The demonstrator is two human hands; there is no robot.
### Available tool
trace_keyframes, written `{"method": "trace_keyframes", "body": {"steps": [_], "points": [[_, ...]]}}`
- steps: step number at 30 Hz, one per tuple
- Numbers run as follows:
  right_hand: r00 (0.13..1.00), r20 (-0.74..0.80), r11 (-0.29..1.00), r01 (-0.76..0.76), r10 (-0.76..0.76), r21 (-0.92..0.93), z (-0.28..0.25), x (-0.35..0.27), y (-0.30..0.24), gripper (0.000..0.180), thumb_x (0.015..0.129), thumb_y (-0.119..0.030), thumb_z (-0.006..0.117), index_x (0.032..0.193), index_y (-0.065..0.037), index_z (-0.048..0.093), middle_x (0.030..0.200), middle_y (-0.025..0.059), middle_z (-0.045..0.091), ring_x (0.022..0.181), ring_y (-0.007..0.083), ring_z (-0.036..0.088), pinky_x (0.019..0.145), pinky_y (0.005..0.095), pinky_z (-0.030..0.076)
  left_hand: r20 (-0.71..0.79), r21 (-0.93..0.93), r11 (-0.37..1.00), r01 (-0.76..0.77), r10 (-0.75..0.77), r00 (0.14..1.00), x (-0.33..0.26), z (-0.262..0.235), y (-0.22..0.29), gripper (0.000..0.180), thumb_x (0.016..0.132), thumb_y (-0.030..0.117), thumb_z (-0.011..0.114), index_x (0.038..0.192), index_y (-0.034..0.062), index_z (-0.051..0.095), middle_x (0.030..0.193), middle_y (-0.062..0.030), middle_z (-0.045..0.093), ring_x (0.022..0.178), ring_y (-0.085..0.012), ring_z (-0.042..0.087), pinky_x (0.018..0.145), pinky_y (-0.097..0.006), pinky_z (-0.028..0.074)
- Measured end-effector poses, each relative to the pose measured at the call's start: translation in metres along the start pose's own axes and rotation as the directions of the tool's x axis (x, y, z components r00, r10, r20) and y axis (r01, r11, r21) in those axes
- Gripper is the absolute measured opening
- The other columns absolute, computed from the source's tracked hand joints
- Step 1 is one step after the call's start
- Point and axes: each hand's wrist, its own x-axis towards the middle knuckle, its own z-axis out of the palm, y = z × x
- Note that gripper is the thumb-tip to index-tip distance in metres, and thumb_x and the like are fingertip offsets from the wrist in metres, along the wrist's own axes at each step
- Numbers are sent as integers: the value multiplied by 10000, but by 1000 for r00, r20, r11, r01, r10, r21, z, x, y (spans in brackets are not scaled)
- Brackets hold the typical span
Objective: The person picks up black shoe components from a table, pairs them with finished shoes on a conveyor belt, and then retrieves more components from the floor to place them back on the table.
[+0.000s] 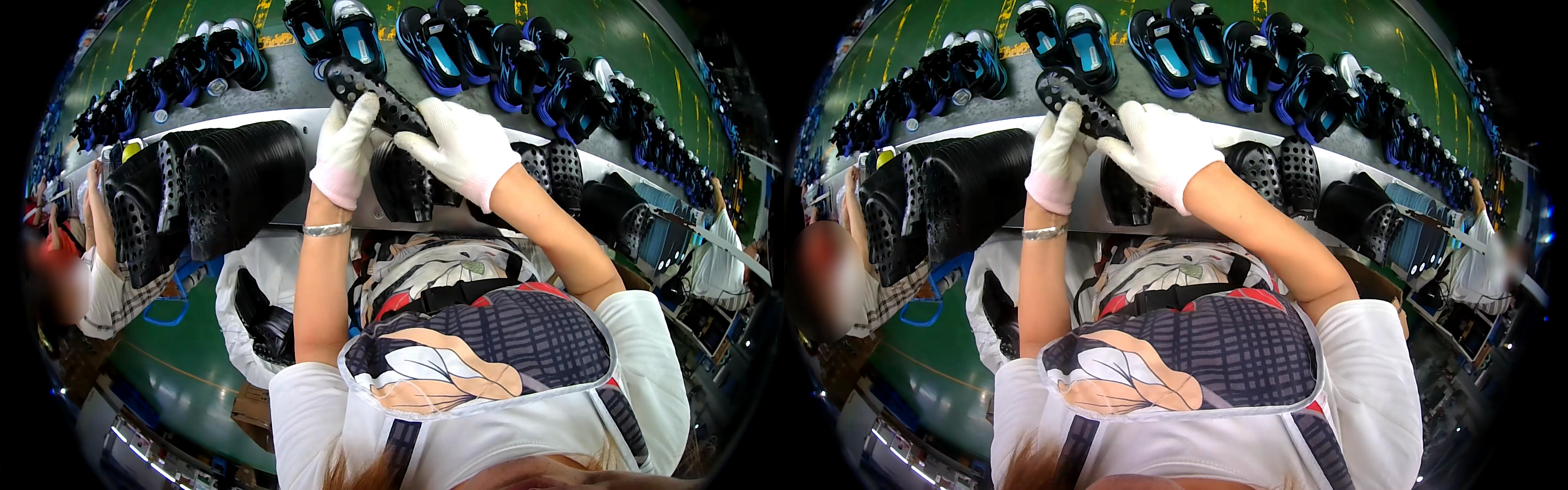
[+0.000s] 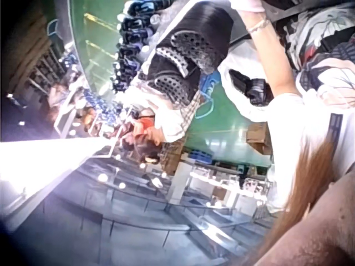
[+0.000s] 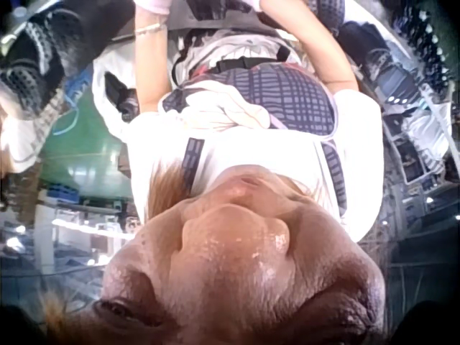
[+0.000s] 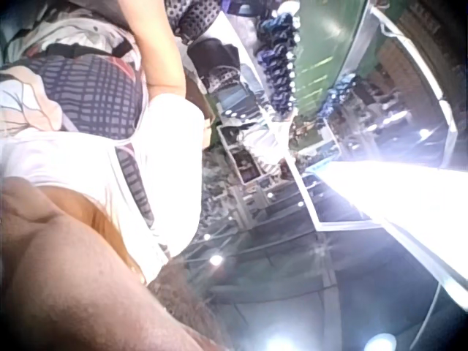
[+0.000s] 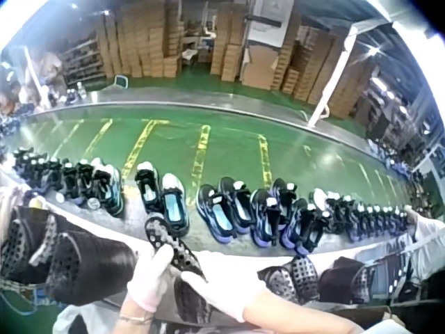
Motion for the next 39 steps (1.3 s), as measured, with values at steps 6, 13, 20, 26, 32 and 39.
{"method": "trace_keyframes", "body": {"steps": [6,13,20,26,32,39], "points": [[965,216,983,-171,152,73,11,60,16,458,852,-469,584,873,-14,628,748,205,637,746,363,644,686,415,507,0,521,853,10,-12,1000,50,-43,-12,395,923,350,625,1127,13,600,1111,-83,597,995,-188,606,879,-306,470],[929,338,988,-139,151,-61,10,149,54,568,842,-542,545,861,10,678,618,154,613,577,260,627,613,350,508,257,956,62,-288,300,919,87,-64,-28,436,805,250,667,1199,98,559,1230,-135,538,1092,-363,530,940,-420,455],[929,337,943,-35,152,-330,3,204,25,482,834,-439,519,960,-16,714,926,211,687,890,358,662,838,391,516,211,976,-1,-217,234,949,135,-60,-39,210,862,197,588,1059,149,642,1073,-113,618,980,-341,576,839,-443,493],[951,247,928,-85,184,-362,59,228,24,413,906,-385,498,986,-41,711,1004,206,681,959,361,653,866,415,512,-120,993,-35,117,-98,988,166,-50,-34,280,872,264,568,1043,77,686,1095,-171,662,1040,-367,615,867,-429,510],[945,262,928,-91,195,-362,87,247,24,266,867,-179,561,1072,-72,692,1096,169,673,1010,335,651,865,405,526,-240,969,23,245,-121,963,167,-58,-36,289,858,239,585,1059,59,691,1097,-216,653,1057,-363,615,880,-402,512],[992,130,942,42,2,-332,104,257,32,290,788,-31,609,1068,-60,678,1101,165,672,1003,327,656,845,385,543,-204,979,-43,200,-105,973,168,-61,-43,245,818,144,622,1013,11,687,1073,-229,656,1036,-362,625,868,-404,521]]}}
